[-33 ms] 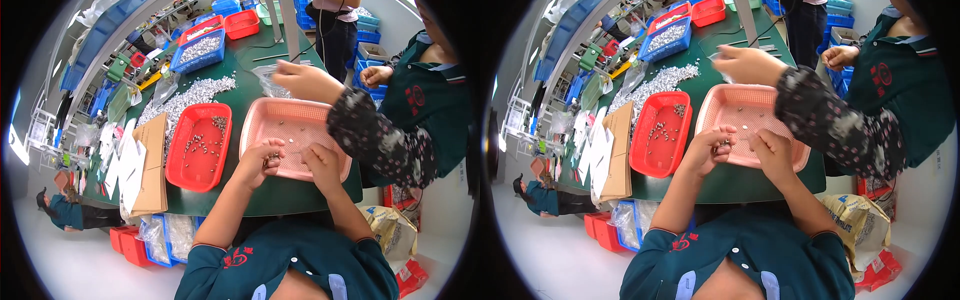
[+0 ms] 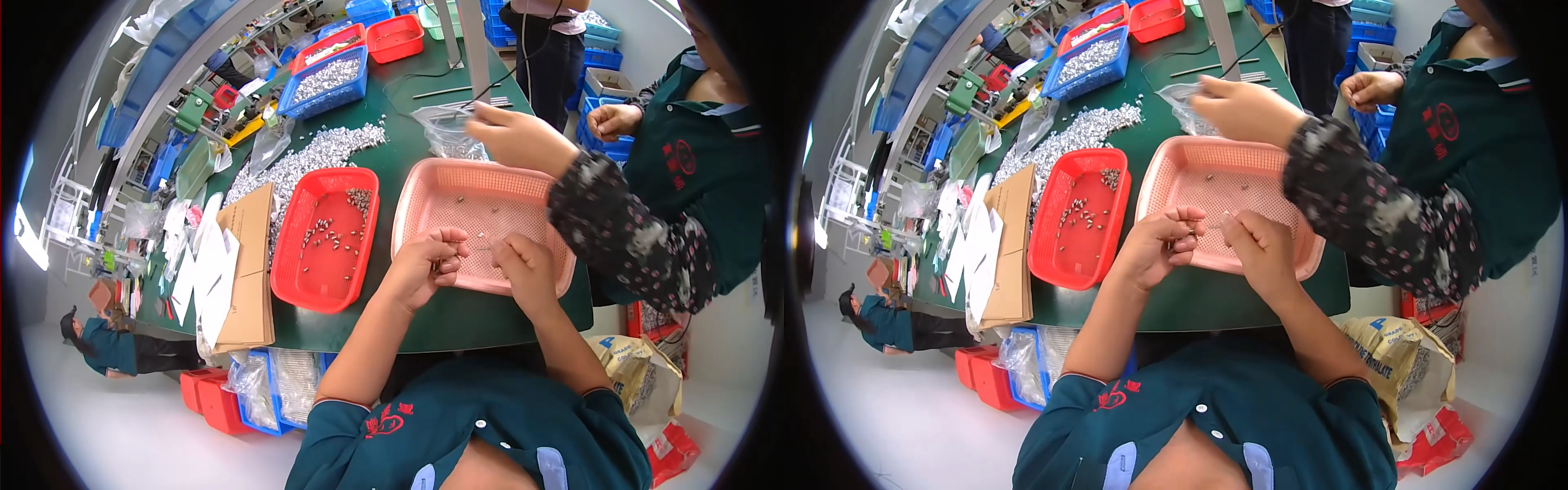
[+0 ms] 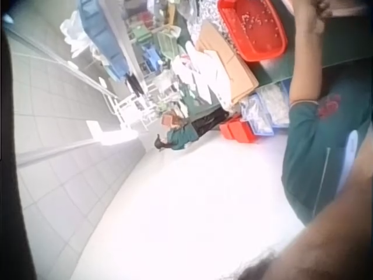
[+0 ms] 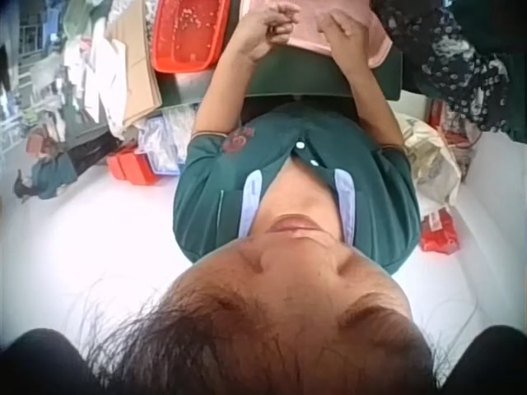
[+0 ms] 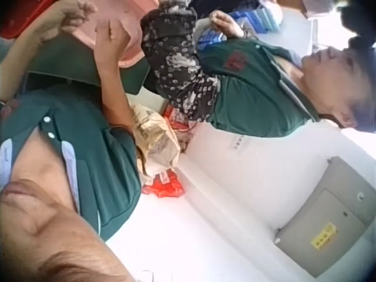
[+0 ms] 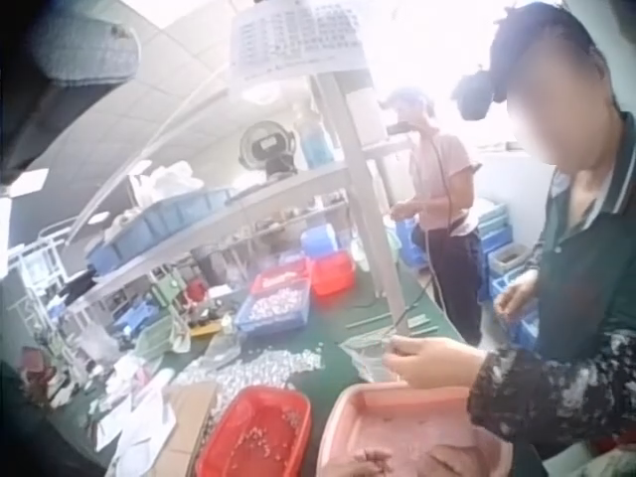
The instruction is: Inspecting and sorting small metal electronic components into trays at a factory workbench.
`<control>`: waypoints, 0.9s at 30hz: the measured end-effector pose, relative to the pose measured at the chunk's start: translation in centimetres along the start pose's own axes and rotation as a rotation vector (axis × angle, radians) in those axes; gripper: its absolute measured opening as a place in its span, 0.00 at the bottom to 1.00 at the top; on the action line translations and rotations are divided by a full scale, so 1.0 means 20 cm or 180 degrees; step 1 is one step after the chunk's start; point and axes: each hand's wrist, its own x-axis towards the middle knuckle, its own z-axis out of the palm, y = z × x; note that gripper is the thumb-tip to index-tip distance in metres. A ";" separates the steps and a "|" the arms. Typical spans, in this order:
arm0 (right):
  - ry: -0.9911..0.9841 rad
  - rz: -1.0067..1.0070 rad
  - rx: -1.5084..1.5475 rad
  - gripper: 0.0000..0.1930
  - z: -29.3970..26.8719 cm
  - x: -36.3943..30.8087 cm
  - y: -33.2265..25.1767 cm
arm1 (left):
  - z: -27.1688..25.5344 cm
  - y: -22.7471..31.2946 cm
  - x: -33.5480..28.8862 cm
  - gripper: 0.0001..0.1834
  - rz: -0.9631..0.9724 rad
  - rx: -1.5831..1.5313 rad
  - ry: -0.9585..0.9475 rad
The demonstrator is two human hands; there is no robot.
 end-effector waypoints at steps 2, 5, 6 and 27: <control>0.0001 -0.0025 -0.0011 0.13 0.01 0.00 0.02 | -0.02 -0.02 0.00 0.12 -0.0046 -0.0062 -0.0013; -0.0053 -0.0054 0.0189 0.13 0.02 0.01 0.09 | -0.01 -0.03 0.00 0.10 -0.0071 -0.0171 -0.0065; -0.0052 -0.0052 0.0186 0.13 0.03 0.01 0.08 | -0.01 -0.03 -0.01 0.09 -0.0063 -0.0218 -0.0091; 0.0135 -0.0587 -0.0088 0.14 0.05 0.01 0.00 | 0.05 -0.11 0.00 0.11 0.0095 -0.0871 -0.0381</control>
